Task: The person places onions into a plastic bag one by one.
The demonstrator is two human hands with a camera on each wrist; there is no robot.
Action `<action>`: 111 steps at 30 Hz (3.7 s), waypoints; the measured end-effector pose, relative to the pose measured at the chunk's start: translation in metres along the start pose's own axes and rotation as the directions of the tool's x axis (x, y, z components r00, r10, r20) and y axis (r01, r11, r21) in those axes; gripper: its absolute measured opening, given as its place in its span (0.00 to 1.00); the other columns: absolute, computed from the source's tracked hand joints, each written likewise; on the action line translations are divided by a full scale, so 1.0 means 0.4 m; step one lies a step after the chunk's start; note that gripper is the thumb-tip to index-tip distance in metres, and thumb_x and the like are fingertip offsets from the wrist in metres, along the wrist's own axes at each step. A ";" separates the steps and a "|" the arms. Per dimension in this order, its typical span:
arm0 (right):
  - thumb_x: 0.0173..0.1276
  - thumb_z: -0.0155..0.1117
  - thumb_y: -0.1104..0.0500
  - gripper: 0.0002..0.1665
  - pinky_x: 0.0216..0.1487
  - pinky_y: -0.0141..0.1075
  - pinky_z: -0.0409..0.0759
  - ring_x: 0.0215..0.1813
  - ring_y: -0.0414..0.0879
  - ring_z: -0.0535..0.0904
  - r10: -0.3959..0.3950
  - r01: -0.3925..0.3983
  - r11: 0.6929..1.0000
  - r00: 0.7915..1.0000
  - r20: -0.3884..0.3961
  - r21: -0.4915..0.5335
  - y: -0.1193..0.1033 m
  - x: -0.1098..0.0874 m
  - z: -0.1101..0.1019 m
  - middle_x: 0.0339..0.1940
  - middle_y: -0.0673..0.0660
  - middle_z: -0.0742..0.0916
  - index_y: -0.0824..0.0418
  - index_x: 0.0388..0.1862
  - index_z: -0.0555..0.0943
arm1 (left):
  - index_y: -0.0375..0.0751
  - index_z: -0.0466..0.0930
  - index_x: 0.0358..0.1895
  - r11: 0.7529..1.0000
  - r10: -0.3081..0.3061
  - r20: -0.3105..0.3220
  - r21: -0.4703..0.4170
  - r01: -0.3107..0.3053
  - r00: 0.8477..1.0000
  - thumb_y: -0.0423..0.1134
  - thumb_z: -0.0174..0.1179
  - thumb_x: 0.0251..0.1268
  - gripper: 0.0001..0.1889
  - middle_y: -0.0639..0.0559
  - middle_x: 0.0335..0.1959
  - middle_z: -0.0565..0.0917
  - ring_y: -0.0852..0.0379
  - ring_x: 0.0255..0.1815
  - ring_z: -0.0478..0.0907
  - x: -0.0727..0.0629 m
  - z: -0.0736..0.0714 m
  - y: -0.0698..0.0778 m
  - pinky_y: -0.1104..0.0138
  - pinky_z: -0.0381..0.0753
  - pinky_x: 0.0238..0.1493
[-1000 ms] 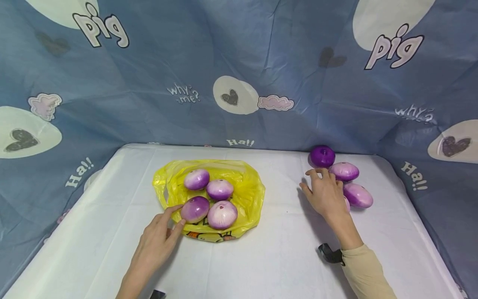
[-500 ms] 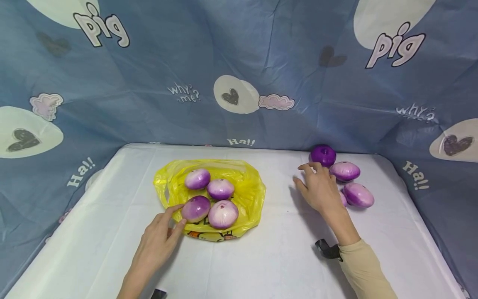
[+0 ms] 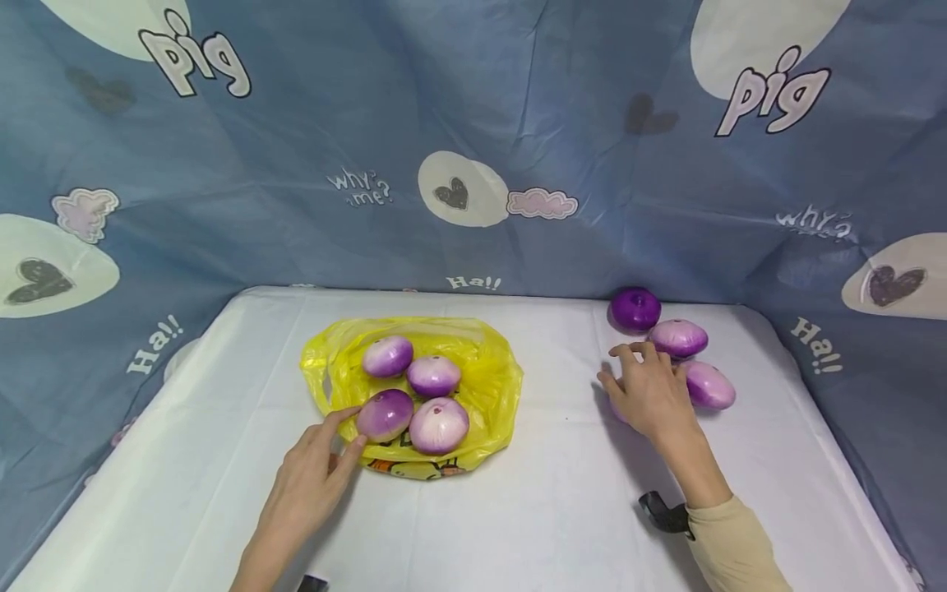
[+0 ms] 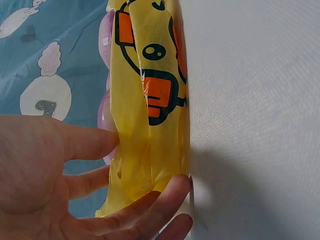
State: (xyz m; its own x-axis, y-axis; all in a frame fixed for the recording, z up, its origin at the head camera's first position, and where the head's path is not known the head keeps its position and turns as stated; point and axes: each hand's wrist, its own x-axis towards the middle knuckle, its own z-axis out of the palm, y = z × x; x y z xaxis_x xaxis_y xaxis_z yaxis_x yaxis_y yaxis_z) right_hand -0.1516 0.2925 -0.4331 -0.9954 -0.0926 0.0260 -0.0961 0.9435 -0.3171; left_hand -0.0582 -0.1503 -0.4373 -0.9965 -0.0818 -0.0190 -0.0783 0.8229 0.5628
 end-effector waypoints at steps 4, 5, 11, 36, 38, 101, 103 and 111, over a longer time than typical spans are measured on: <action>0.83 0.60 0.45 0.28 0.67 0.82 0.63 0.72 0.82 0.70 0.011 -0.011 1.000 0.999 0.036 0.000 -0.002 -0.005 0.007 0.73 0.78 0.75 0.61 0.71 0.77 | 0.53 0.76 0.75 1.000 0.002 -0.004 -0.005 -0.002 1.000 0.48 0.60 0.82 0.23 0.37 0.58 0.84 0.56 0.36 0.80 0.000 0.002 0.000 0.62 0.74 0.33; 0.83 0.60 0.45 0.28 0.66 0.82 0.64 0.71 0.82 0.71 0.010 -0.010 1.000 0.999 0.039 0.000 -0.002 -0.006 0.010 0.73 0.78 0.75 0.61 0.71 0.78 | 0.53 0.76 0.75 1.000 0.004 -0.005 -0.005 -0.004 1.000 0.48 0.60 0.82 0.23 0.37 0.58 0.84 0.56 0.36 0.80 0.000 0.002 0.000 0.62 0.74 0.33; 0.83 0.61 0.45 0.27 0.61 0.78 0.71 0.68 0.81 0.75 -0.003 0.003 1.000 1.000 0.004 0.007 -0.002 -0.005 0.022 0.72 0.77 0.77 0.61 0.69 0.79 | 0.51 0.76 0.75 1.000 0.008 -0.004 -0.003 -0.008 1.000 0.48 0.60 0.82 0.23 0.37 0.58 0.84 0.55 0.37 0.81 -0.002 -0.001 0.000 0.62 0.75 0.34; 0.73 0.73 0.40 0.34 0.61 0.80 0.72 0.71 0.77 0.75 -0.118 0.116 0.993 0.990 0.072 0.028 -0.023 -0.018 -0.015 0.71 0.73 0.80 0.59 0.68 0.81 | 0.51 0.76 0.75 1.000 -0.002 0.004 -0.013 0.002 1.000 0.48 0.60 0.82 0.23 0.35 0.61 0.84 0.55 0.37 0.82 -0.002 -0.001 0.001 0.63 0.76 0.34; 0.69 0.77 0.41 0.35 0.59 0.79 0.74 0.69 0.78 0.76 -0.126 0.125 0.992 0.988 0.090 0.017 -0.025 -0.022 -0.013 0.70 0.73 0.80 0.58 0.68 0.81 | 0.51 0.76 0.75 1.000 -0.002 0.005 -0.014 0.002 1.000 0.48 0.60 0.82 0.23 0.34 0.61 0.84 0.55 0.37 0.82 -0.002 -0.001 0.001 0.63 0.77 0.34; 0.71 0.77 0.50 0.30 0.67 0.59 0.84 0.72 0.67 0.77 -0.367 0.415 0.873 0.905 -0.215 0.256 -0.374 0.111 -0.002 0.72 0.66 0.79 0.60 0.66 0.81 | 0.50 0.77 0.74 1.000 0.010 -0.015 -0.020 -0.011 1.000 0.47 0.61 0.82 0.23 0.34 0.60 0.84 0.56 0.36 0.83 -0.005 0.000 0.001 0.63 0.77 0.33; 0.72 0.77 0.50 0.30 0.68 0.60 0.83 0.73 0.67 0.75 -0.365 0.415 0.872 0.904 -0.222 0.258 -0.383 0.115 0.005 0.73 0.66 0.79 0.60 0.67 0.81 | 0.51 0.77 0.74 1.000 0.009 -0.013 -0.023 -0.010 1.000 0.48 0.61 0.82 0.23 0.34 0.60 0.84 0.56 0.37 0.84 -0.005 0.000 0.001 0.62 0.78 0.33; 0.70 0.78 0.51 0.29 0.70 0.60 0.82 0.74 0.66 0.75 -0.397 0.444 0.862 0.891 -0.219 0.247 -0.419 0.138 0.033 0.71 0.65 0.80 0.59 0.65 0.82 | 0.52 0.77 0.74 1.000 0.009 -0.015 -0.024 -0.009 1.000 0.47 0.62 0.82 0.23 0.35 0.61 0.84 0.56 0.38 0.84 -0.005 0.001 0.000 0.62 0.78 0.34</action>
State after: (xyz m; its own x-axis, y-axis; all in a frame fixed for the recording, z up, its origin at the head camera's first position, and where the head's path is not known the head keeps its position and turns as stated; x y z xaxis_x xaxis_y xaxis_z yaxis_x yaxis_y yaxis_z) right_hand -0.1904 0.1252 -0.3911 -0.8503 -0.3870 0.3568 -0.5234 0.6933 -0.4953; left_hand -0.0562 -0.1501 -0.4375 -0.9966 -0.0830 -0.0014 -0.0683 0.8099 0.5826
